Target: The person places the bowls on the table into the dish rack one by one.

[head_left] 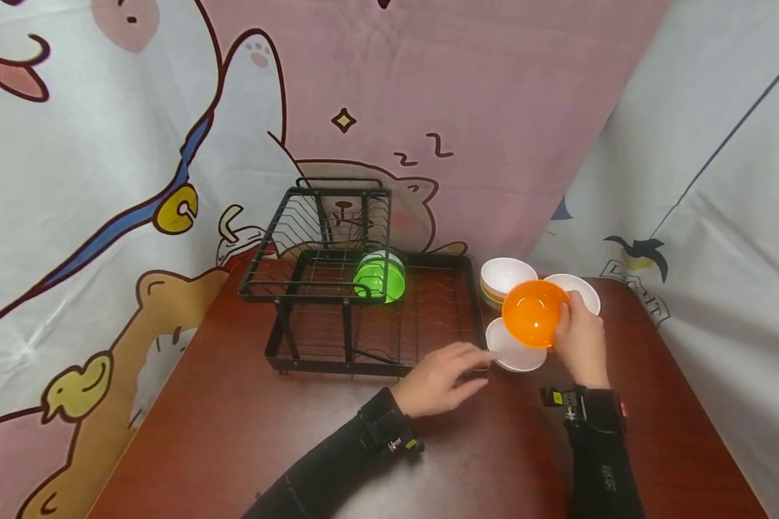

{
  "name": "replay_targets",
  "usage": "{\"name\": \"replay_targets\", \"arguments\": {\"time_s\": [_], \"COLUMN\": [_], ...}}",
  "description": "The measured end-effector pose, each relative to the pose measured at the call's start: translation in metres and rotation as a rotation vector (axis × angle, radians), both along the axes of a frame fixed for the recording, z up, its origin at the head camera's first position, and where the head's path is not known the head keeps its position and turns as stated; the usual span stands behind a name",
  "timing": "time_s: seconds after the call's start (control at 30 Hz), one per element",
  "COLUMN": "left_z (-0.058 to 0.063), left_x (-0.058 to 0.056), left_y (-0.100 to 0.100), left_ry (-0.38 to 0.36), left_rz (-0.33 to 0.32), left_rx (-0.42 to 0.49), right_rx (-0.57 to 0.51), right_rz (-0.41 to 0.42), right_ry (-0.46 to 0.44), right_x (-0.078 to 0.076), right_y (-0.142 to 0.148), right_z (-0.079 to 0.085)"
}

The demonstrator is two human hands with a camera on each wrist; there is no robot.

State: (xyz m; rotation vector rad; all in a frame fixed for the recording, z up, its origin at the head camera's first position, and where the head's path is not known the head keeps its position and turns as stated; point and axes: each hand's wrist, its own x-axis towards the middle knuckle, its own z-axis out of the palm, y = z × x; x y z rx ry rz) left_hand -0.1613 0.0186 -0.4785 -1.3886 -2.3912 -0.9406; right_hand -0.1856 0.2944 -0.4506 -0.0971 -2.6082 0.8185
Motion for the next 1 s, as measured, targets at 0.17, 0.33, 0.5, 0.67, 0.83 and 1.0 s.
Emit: {"name": "replay_targets", "arguments": {"time_s": [0.17, 0.33, 0.5, 0.67, 0.83, 1.0], "left_z": [0.008, 0.005, -0.001, -0.007, -0.005, 0.004], "left_x": [-0.01, -0.016, -0.02, -0.022, -0.026, -0.037], "left_y": [-0.006, -0.01, -0.011, -0.012, -0.016, -0.028], "left_ry": [-0.212, -0.467, -0.618, -0.696, -0.708, -0.554], "left_rz": [0.178, 0.187, 0.157, 0.145, 0.122, 0.18], "left_rx": [0.338, 0.416, 0.516, 0.61, 0.61, 0.507], "right_rx": [-0.013, 0.02, 0.082, 0.11, 0.133, 0.11], "right_rz": [0.068, 0.182, 0.257, 0.271, 0.297, 0.234], "right_ry": [0.145, 0.273, 0.3, 0.299, 0.319, 0.375], "right_x": [-0.001, 0.001, 0.008, 0.01, 0.008, 0.008], "right_y": [-0.032, -0.072, -0.1, -0.108, -0.1, -0.063], "right_z": [0.004, 0.004, 0.002, 0.002, 0.006, 0.015]}}
